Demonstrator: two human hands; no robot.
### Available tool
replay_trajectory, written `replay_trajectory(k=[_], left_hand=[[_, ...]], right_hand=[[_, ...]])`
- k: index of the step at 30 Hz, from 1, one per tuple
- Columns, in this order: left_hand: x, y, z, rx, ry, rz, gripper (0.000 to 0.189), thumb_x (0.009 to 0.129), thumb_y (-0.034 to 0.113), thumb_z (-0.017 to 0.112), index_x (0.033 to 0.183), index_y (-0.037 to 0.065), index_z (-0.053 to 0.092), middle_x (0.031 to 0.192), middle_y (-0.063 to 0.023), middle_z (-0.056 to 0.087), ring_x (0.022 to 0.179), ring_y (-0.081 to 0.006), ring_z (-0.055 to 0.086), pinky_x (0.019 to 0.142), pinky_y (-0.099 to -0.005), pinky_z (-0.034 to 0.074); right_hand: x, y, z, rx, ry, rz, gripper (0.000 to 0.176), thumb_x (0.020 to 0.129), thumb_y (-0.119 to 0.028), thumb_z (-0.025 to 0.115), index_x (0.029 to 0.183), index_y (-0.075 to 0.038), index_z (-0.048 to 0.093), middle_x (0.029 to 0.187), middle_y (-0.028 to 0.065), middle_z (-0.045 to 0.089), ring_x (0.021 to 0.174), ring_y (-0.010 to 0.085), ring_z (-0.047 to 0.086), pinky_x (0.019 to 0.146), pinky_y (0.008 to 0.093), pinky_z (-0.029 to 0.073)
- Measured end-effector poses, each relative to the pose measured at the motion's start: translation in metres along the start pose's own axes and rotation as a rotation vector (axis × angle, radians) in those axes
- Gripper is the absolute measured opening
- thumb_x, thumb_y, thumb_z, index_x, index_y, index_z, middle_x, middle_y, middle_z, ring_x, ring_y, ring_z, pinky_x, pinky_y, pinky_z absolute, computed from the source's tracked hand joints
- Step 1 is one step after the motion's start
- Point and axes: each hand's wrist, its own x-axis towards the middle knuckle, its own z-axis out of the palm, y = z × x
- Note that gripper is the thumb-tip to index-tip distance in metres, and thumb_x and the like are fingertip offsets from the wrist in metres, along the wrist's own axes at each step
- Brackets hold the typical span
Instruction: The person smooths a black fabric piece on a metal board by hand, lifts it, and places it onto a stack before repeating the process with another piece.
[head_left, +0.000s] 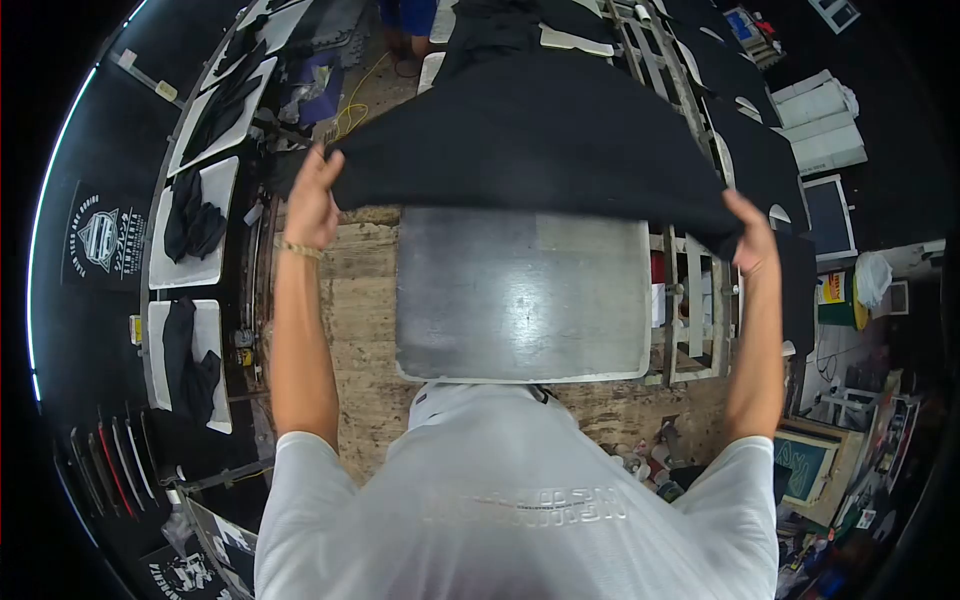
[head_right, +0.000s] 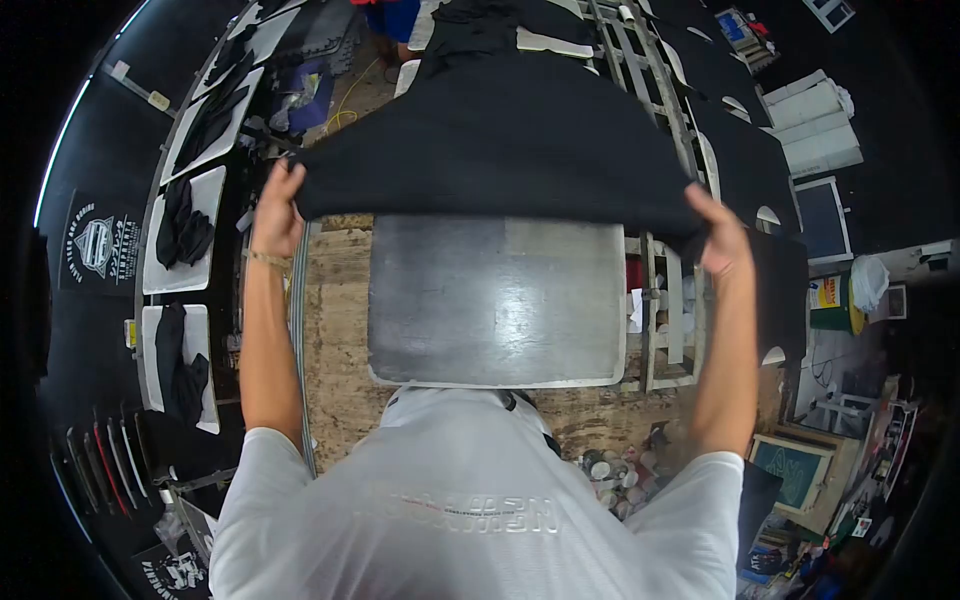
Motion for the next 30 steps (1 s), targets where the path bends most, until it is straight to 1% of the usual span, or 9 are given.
replay_trajectory(k=[1, 3, 5, 7, 11, 15, 19, 25, 30], left_hand=[[-0.005, -0.023, -0.014, 0.074, 0.01, -0.028, 0.033, 0.1, 0.008, 0.052, 0.13, -0.004, 0.049, 0.124, -0.0139, 0.062, 0.112, -0.0206, 0.063, 0.098, -0.0311, 0.051], [-0.017, -0.051, -0.028, -0.035, -0.03, -0.11, 0.032, 0.1, 0.008, 0.053, 0.13, -0.004, 0.05, 0.123, -0.0141, 0.063, 0.11, -0.0207, 0.064, 0.097, -0.0313, 0.052], [-0.032, -0.071, -0.044, -0.141, -0.07, -0.194, 0.032, 0.1, 0.009, 0.054, 0.129, -0.004, 0.051, 0.122, -0.0143, 0.064, 0.108, -0.0208, 0.065, 0.096, -0.0314, 0.052], [-0.046, -0.082, -0.061, -0.193, -0.232, -0.386, 0.028, 0.099, 0.009, 0.055, 0.124, -0.006, 0.054, 0.118, -0.0144, 0.066, 0.105, -0.0207, 0.067, 0.094, -0.0319, 0.054], [-0.074, -0.098, -0.072, -0.047, -0.094, -0.507, 0.023, 0.098, 0.005, 0.056, 0.118, -0.007, 0.058, 0.115, -0.0149, 0.068, 0.102, -0.0202, 0.068, 0.09, -0.0316, 0.056], [-0.108, -0.102, -0.061, -0.004, 0.055, -0.354, 0.029, 0.098, 0.006, 0.054, 0.123, -0.008, 0.055, 0.115, -0.0138, 0.067, 0.097, -0.0194, 0.069, 0.088, -0.0302, 0.057], [-0.145, -0.108, -0.061, 0.123, 0.125, -0.287, 0.033, 0.099, 0.011, 0.056, 0.125, -0.008, 0.054, 0.114, -0.0128, 0.067, 0.095, -0.0181, 0.069, 0.085, -0.0289, 0.057], [-0.196, -0.129, -0.072, 0.182, 0.178, -0.301, 0.03, 0.098, 0.015, 0.06, 0.118, -0.007, 0.057, 0.107, -0.0134, 0.069, 0.09, -0.0174, 0.069, 0.077, -0.0287, 0.058], [-0.238, -0.151, -0.082, 0.26, 0.234, -0.313, 0.026, 0.097, 0.019, 0.063, 0.107, -0.005, 0.06, 0.099, -0.0123, 0.069, 0.081, -0.0158, 0.069, 0.071, -0.0282, 0.057]], right_hand=[[-0.006, 0.022, 0.002, 0.005, -0.036, 0.154, 0.049, 0.093, -0.028, 0.067, 0.129, 0.003, 0.056, 0.126, 0.0163, 0.063, 0.113, 0.027, 0.063, 0.099, 0.0424, 0.05], [-0.004, 0.053, -0.006, 0.111, -0.009, 0.266, 0.048, 0.094, -0.029, 0.065, 0.129, 0.002, 0.056, 0.127, 0.0143, 0.063, 0.112, 0.0245, 0.064, 0.1, 0.0402, 0.05], [-0.004, 0.076, -0.014, 0.137, -0.032, 0.244, 0.048, 0.095, -0.031, 0.063, 0.129, 0.002, 0.056, 0.127, 0.0131, 0.063, 0.112, 0.0238, 0.064, 0.102, 0.0396, 0.049], [-0.005, 0.096, -0.022, 0.109, 0.011, 0.264, 0.049, 0.096, -0.034, 0.062, 0.128, 0.002, 0.056, 0.126, 0.0141, 0.064, 0.112, 0.0242, 0.064, 0.098, 0.0386, 0.052], [-0.024, 0.122, -0.018, -0.184, 0.216, 0.312, 0.055, 0.096, -0.037, 0.062, 0.132, 0.003, 0.051, 0.126, 0.016, 0.062, 0.111, 0.0249, 0.064, 0.088, 0.0371, 0.058], [-0.053, 0.141, -0.024, -0.111, 0.258, 0.29, 0.059, 0.094, -0.036, 0.065, 0.133, 0.005, 0.049, 0.126, 0.0184, 0.061, 0.111, 0.0232, 0.065, 0.09, 0.0367, 0.057], [-0.1, 0.169, -0.031, -0.141, 0.153, 0.329, 0.059, 0.092, -0.034, 0.068, 0.133, 0.005, 0.049, 0.125, 0.017, 0.062, 0.109, 0.0226, 0.065, 0.091, 0.0352, 0.056], [-0.14, 0.205, -0.032, -0.244, 0.286, 0.26, 0.053, 0.093, -0.034, 0.068, 0.131, 0.001, 0.054, 0.123, 0.0124, 0.064, 0.112, 0.0211, 0.062, 0.095, 0.0351, 0.051], [-0.169, 0.237, -0.052, -0.31, 0.336, 0.205, 0.048, 0.097, -0.037, 0.062, 0.127, 0.0, 0.057, 0.12, 0.0132, 0.065, 0.107, 0.0189, 0.063, 0.089, 0.0328, 0.052]])
